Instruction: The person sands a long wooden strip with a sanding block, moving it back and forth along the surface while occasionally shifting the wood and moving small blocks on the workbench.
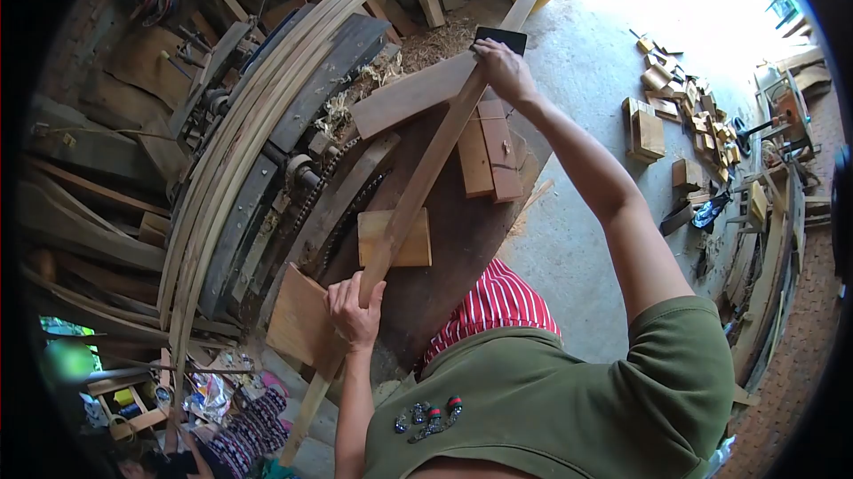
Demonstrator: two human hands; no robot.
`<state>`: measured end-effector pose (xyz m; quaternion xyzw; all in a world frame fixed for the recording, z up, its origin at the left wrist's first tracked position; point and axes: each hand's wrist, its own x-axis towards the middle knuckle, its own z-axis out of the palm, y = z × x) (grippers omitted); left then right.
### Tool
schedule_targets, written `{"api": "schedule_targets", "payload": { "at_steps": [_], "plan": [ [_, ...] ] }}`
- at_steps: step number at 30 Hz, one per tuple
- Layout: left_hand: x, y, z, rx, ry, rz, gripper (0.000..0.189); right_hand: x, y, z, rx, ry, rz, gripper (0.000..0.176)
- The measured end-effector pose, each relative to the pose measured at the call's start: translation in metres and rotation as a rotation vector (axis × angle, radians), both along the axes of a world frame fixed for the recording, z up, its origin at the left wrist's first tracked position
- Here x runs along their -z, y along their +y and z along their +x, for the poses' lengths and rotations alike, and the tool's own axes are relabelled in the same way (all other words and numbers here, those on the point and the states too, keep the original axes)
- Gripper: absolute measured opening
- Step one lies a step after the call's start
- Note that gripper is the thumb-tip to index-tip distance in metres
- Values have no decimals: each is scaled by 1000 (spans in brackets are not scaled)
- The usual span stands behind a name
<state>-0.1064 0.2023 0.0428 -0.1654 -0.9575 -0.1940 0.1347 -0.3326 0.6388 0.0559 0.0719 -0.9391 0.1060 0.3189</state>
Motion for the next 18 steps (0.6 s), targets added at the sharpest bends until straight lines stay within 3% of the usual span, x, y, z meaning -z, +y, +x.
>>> {"api": "schedule_targets", "payload": {
  "at_steps": [2, 3, 4, 5, 7, 9, 11, 14, 15, 16, 17, 18],
  "plan": [
    [-2, 1, 0, -2, -8, -17, 42, 13, -23, 16, -43, -129, -107, 16],
    [-1, 1, 0, 4, -5, -11, 42, 52, -30, 20, -290, 95, -67, 22],
    [-1, 1, 0, 3, -9, -6, 42, 59, -49, 41, -422, 17, -86, 32],
    [-1, 1, 0, 0, -13, -6, 42, 25, -76, 76, -468, -108, -55, 35],
    [-1, 0, -1, -2, -11, -11, 42, 21, -81, 78, -518, -163, -45, 34],
    [0, 1, 2, -6, -20, -15, 42, 36, -32, 31, -331, 35, 12, 31],
    [1, 0, 1, -10, -13, -17, 43, 3, 17, -6, -96, -139, 71, 27],
    [0, 1, 1, -8, 5, -12, 42, -11, 6, -1, 80, -237, 7, 22],
    [0, 2, 0, -6, 16, 0, 42, 30, -3, 4, -154, 61, -175, 24],
    [0, 1, 0, -6, 2, 7, 42, 11, -33, 34, -253, -12, -175, 29],
    [0, 1, 0, -8, -15, 12, 42, 41, -50, 42, -365, -63, -3, 34],
    [0, 1, 1, -11, -39, 8, 43, 34, -74, 73, -599, -82, -269, 38]
  ]
}}
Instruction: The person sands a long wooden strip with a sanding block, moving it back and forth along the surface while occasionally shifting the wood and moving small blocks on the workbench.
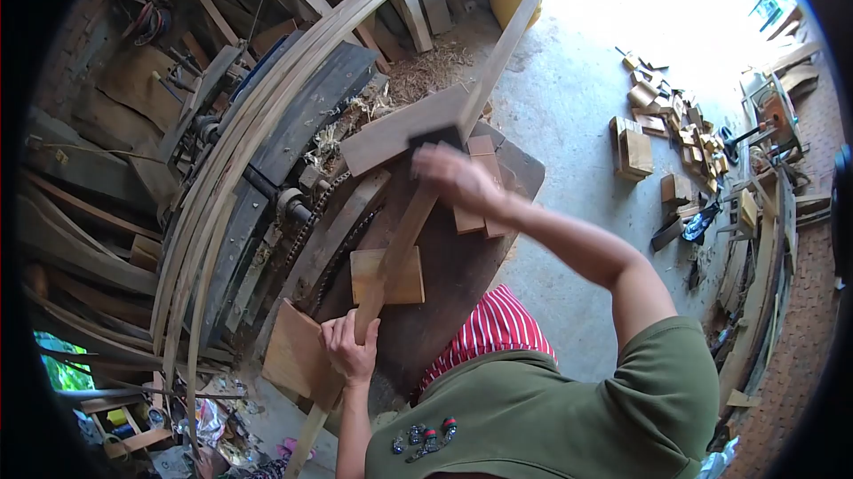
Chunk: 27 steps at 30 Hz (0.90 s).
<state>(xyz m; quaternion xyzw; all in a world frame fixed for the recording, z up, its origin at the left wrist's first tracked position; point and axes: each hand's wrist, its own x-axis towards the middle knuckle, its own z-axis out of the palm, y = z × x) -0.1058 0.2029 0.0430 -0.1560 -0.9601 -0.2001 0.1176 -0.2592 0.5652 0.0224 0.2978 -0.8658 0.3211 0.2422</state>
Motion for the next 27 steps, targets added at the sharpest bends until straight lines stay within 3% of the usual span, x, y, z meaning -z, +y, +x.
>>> {"api": "schedule_targets", "payload": {
  "at_steps": [1, 3, 5, 7, 9, 10, 11, 12, 14, 17, 19, 20, 22, 25, 27],
  "plan": [
    [-1, 2, 0, -5, 0, 3, 43, -12, -23, 24, -21, -111, 159, 42],
    [-3, 3, 1, 8, 22, -21, 43, -24, -16, 29, -74, -169, 141, 40],
    [-2, 2, 1, 12, 19, -28, 43, -22, 25, -8, 159, -104, 261, 39],
    [-3, 1, 0, 17, 27, -38, 43, -30, 70, -45, 316, -154, 26, 34],
    [-6, 2, 0, 32, 35, -64, 43, -37, 66, -61, 607, 152, 80, 27],
    [-8, 3, 1, 35, 38, -65, 43, -33, 60, -53, 606, 176, 177, 18],
    [-9, 5, 1, 30, 37, -74, 43, -29, 45, -41, 486, 9, 13, 18],
    [-9, 6, 1, 22, 33, -81, 42, -3, 31, -36, 456, 62, 251, 26],
    [-8, 9, 0, 12, 38, -78, 42, -15, -10, 17, 166, -97, 138, 46],
    [-4, 5, 1, 1, 36, -84, 43, -21, -5, 35, 23, -194, 150, 40],
    [-1, 6, 4, -4, 32, -81, 44, -22, 31, 5, 222, -23, 204, 39],
    [-1, 5, 3, 6, 24, -62, 45, -14, 52, -21, 311, -107, 42, 37],
    [-4, 6, 1, 20, 41, -37, 45, -18, 72, -41, 558, 7, 36, 36],
    [-5, 1, -3, 77, 26, -33, 44, -6, 49, -26, 436, -151, -9, 39],
    [-10, -1, -4, 93, 28, -50, 45, 5, 8, 11, 240, 26, 416, 41]
  ]
}}
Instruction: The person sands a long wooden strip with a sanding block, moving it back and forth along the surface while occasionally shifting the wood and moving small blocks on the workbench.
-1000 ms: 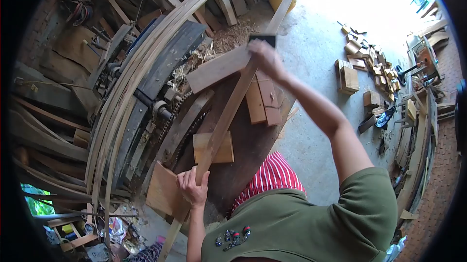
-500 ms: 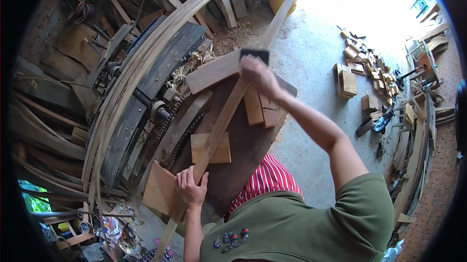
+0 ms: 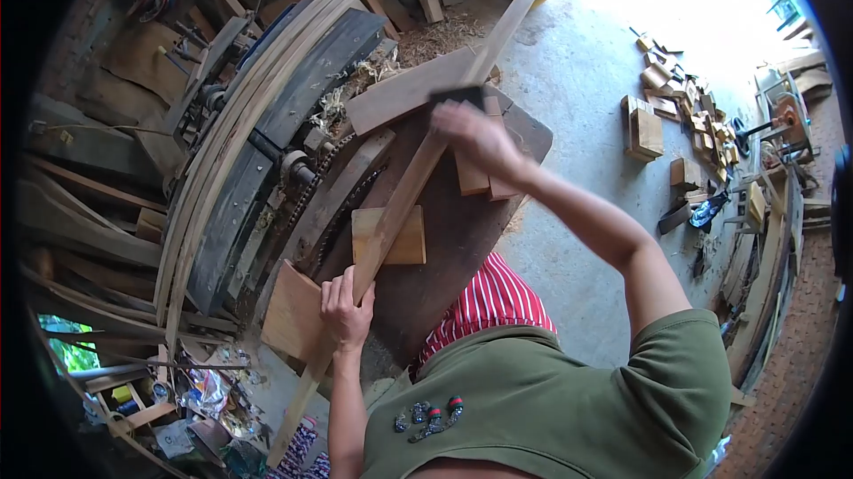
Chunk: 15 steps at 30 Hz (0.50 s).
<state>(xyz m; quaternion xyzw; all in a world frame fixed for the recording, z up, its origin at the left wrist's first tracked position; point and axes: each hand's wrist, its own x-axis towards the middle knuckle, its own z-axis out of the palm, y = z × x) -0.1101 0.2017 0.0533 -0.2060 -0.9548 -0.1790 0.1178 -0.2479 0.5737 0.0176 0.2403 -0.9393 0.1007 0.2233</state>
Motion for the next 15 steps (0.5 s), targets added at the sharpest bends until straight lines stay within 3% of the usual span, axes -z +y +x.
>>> {"api": "schedule_targets", "payload": {
  "at_steps": [2, 5, 7, 8, 9, 10, 12, 14, 15],
  "plan": [
    [-5, -1, -1, 2, -1, -15, 47, -28, -40, 50, -193, -243, -311, 40],
    [-4, -4, -2, 24, -73, -4, 45, -35, -26, 38, -206, -201, -239, 40],
    [5, -8, -3, 39, -105, 50, 44, -25, 15, -2, -7, 14, -139, 32],
    [5, -8, -1, 44, -103, 50, 44, -50, 36, -18, 58, -216, -136, 27],
    [3, -8, 3, 74, -144, 95, 44, -53, 43, -21, 190, -8, -269, 26],
    [1, -8, 5, 101, -188, 139, 44, -55, 49, -22, 296, -56, -352, 26],
    [-4, -9, 5, 114, -271, 165, 44, -52, 41, -10, 305, -19, -467, 28],
    [-11, -8, -5, 129, -358, 198, 44, -49, 21, 18, 124, 59, -219, 30],
    [-17, -10, -12, 149, -413, 200, 43, -49, 3, 32, 76, -33, -335, 32]
  ]
}}
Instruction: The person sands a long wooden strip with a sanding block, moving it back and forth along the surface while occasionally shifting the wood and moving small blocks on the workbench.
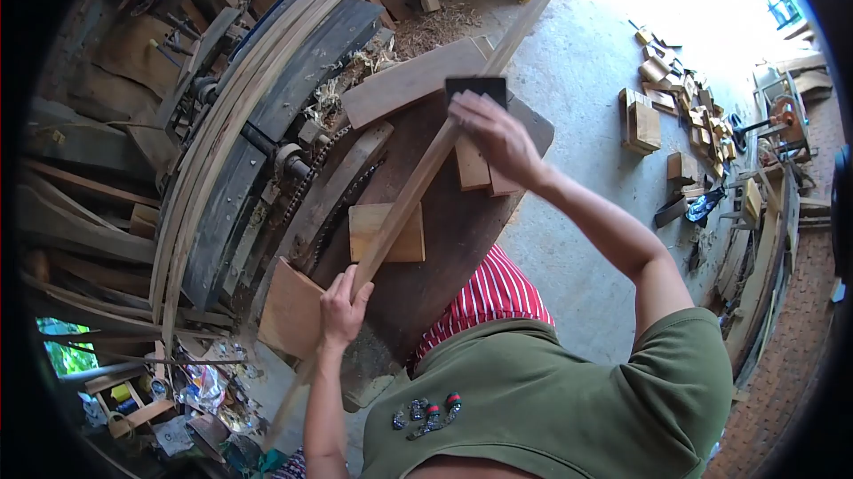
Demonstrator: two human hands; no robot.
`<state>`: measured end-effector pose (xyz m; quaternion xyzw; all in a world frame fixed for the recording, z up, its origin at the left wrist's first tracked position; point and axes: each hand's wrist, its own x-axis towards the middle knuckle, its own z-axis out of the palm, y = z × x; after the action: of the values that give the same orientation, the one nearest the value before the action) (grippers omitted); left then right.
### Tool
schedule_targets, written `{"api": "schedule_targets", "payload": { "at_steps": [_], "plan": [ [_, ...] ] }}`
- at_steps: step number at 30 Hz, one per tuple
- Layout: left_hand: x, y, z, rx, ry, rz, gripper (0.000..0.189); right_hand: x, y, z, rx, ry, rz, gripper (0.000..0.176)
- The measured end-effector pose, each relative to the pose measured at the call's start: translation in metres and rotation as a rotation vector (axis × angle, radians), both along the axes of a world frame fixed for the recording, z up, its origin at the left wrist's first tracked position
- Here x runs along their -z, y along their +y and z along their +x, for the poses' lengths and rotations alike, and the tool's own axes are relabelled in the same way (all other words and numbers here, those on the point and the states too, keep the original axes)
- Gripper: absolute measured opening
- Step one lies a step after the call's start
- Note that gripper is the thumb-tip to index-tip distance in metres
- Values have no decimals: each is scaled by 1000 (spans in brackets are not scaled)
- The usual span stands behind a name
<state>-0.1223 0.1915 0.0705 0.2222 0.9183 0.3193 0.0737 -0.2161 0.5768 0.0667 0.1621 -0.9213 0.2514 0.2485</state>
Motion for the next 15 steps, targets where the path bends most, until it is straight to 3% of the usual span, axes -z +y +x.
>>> {"api": "schedule_targets", "payload": {
  "at_steps": [3, 5, 7, 10, 12, 14, 15],
  "plan": [
    [-2, -9, -12, 49, -27, 21, 39, -1, 4, 5, -124, -65, 96, 33],
    [-3, -10, -15, 59, -18, 28, 39, 14, 45, -31, 32, 47, 132, 32],
    [-4, -10, -16, 73, -2, 39, 39, -4, 70, -53, 264, -47, -14, 33],
    [-4, -9, -17, 64, 12, 32, 39, -12, 53, -49, 289, -112, 26, 38],
    [3, -10, -14, 51, 42, 20, 41, 6, 11, -20, 11, 10, 75, 41],
    [7, -6, -8, 35, 67, 8, 42, 11, -35, 21, -298, -104, -6, 45],
    [9, -6, -6, 20, 97, -10, 43, 1, -50, 28, -343, -199, 109, 49]
  ]
}}
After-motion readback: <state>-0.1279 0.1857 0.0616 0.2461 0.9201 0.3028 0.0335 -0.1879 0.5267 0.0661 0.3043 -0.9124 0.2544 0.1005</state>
